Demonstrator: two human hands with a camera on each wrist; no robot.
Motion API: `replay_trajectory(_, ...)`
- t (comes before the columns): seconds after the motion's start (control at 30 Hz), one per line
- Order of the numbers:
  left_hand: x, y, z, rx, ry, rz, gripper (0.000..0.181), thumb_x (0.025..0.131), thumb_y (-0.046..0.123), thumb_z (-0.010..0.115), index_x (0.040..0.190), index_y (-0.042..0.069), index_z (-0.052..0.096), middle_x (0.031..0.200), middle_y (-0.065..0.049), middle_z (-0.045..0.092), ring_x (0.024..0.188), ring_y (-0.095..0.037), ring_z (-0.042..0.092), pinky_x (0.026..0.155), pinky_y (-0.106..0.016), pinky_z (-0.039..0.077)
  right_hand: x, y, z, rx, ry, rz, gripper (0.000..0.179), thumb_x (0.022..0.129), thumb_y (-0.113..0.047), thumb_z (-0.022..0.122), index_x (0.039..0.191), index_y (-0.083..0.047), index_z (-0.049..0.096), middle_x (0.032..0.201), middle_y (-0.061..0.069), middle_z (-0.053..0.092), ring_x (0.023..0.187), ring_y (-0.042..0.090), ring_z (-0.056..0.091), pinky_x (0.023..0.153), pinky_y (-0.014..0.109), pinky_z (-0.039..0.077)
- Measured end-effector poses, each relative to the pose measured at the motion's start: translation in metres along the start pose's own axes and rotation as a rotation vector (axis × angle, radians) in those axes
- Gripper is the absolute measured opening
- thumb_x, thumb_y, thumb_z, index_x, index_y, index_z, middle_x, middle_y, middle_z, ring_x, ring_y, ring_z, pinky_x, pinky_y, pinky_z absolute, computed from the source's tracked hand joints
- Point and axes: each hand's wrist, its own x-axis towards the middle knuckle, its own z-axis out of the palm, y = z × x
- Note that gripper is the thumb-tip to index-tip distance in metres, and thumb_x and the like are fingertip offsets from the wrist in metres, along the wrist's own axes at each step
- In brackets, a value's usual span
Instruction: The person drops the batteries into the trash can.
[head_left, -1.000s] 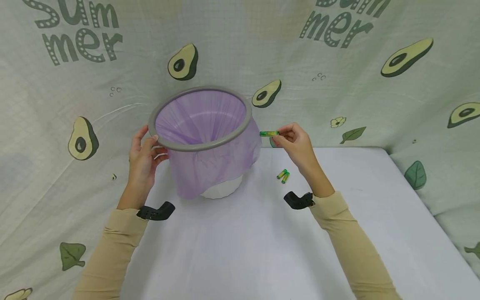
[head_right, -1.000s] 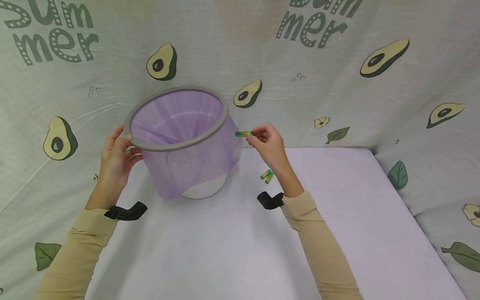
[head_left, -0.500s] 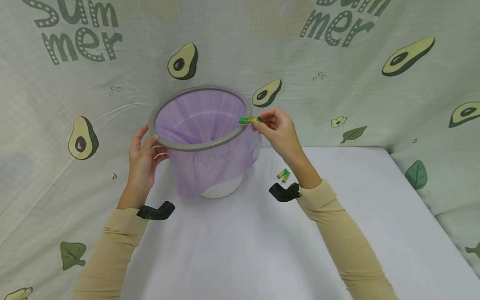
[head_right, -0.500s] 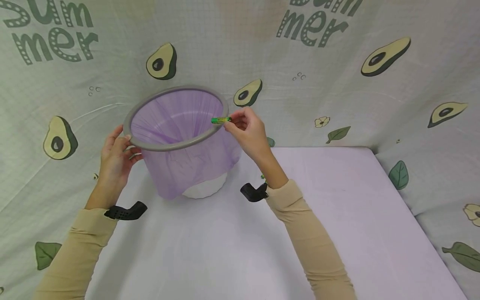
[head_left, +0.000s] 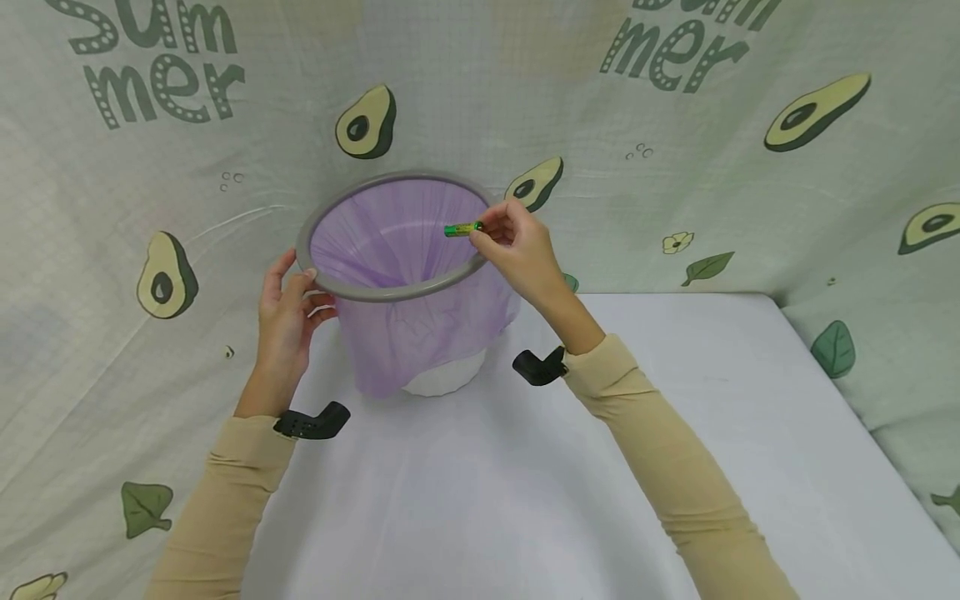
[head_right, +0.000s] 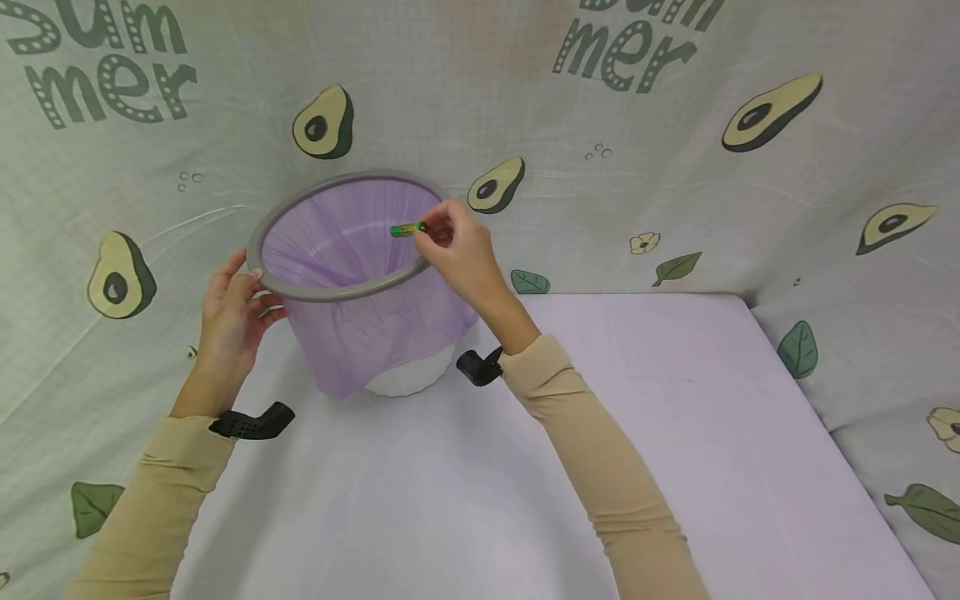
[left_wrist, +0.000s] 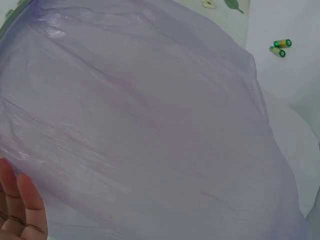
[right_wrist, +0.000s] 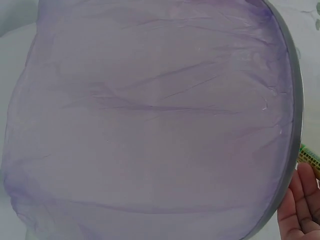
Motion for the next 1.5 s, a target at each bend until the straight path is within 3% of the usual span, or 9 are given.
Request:
replay_trajectory(0.37, 0.000, 0.000, 0.001, 0.001, 0.004, -0.004, 0.053, 0.092, 0.018, 0.057, 0.139, 0.019, 0.034, 0.075, 0.001, 0.062, 0.060, -0.012, 0.059, 0.058, -0.022, 0.052, 0.012, 0.002, 0.001, -0.016, -0.060, 0.026, 0.020, 0.087, -0.009, 0.062, 0.103, 0.001, 0.055, 0.093, 0.015, 0.066, 0.080, 0.013, 0.061, 0.071, 0.019, 0.048)
replay_trajectory(0.63, 0.000, 0.001, 0.001, -0.013, 0.000, -0.013, 0.054, 0.091, 0.017, 0.058, 0.139, 0.019, 0.034, 0.075, 0.001, 0.062, 0.061, -0.012, 0.060, 0.058, -0.022, 0.053, 0.013, 0.010, 0.004, -0.045, -0.021, -0.024, 0.019, 0.085, -0.011, 0.068, 0.099, 0.000, 0.060, 0.090, 0.014, 0.068, 0.075, 0.011, 0.062, 0.069, 0.019, 0.049)
replay_trajectory(0.8, 0.000, 0.001, 0.001, -0.012, 0.008, -0.016, 0.054, 0.091, 0.017, 0.058, 0.139, 0.020, 0.034, 0.075, 0.001, 0.062, 0.060, -0.012, 0.059, 0.058, -0.022, 0.053, 0.012, 0.013, 0.005, -0.026, 0.003, -0.057, 0.020, 0.085, -0.011, 0.067, 0.101, 0.001, 0.063, 0.091, 0.016, 0.069, 0.078, 0.017, 0.065, 0.069, 0.018, 0.050)
replay_trajectory(1.03, 0.001, 0.000, 0.000, -0.001, 0.013, -0.010, 0.053, 0.091, 0.017, 0.058, 0.139, 0.020, 0.035, 0.075, 0.002, 0.062, 0.060, -0.012, 0.059, 0.058, -0.022, 0.052, 0.005, -0.004, 0.005, 0.042, 0.035, -0.045, 0.016, 0.086, -0.002, 0.064, 0.096, 0.010, 0.064, 0.091, 0.026, 0.067, 0.083, 0.029, 0.065, 0.075, 0.020, 0.052)
replay_trajectory(1.27, 0.001, 0.000, 0.001, -0.018, 0.004, -0.010, 0.054, 0.091, 0.016, 0.058, 0.140, 0.019, 0.033, 0.074, 0.001, 0.062, 0.059, -0.012, 0.059, 0.057, -0.022, 0.052, 0.012, 0.014, 0.006, 0.060, 0.047, -0.042, 0.014, 0.085, -0.006, 0.066, 0.094, 0.004, 0.066, 0.087, 0.016, 0.069, 0.078, 0.013, 0.066, 0.076, 0.022, 0.053)
replay_trajectory(1.5, 0.000, 0.001, 0.001, 0.003, 0.017, -0.013, 0.053, 0.091, 0.017, 0.057, 0.139, 0.020, 0.035, 0.076, 0.002, 0.062, 0.060, -0.012, 0.059, 0.058, -0.022, 0.052, 0.010, 0.015, 0.006, 0.071, 0.039, -0.059, 0.014, 0.086, -0.006, 0.064, 0.096, 0.005, 0.065, 0.090, 0.020, 0.068, 0.080, 0.014, 0.066, 0.075, 0.022, 0.053)
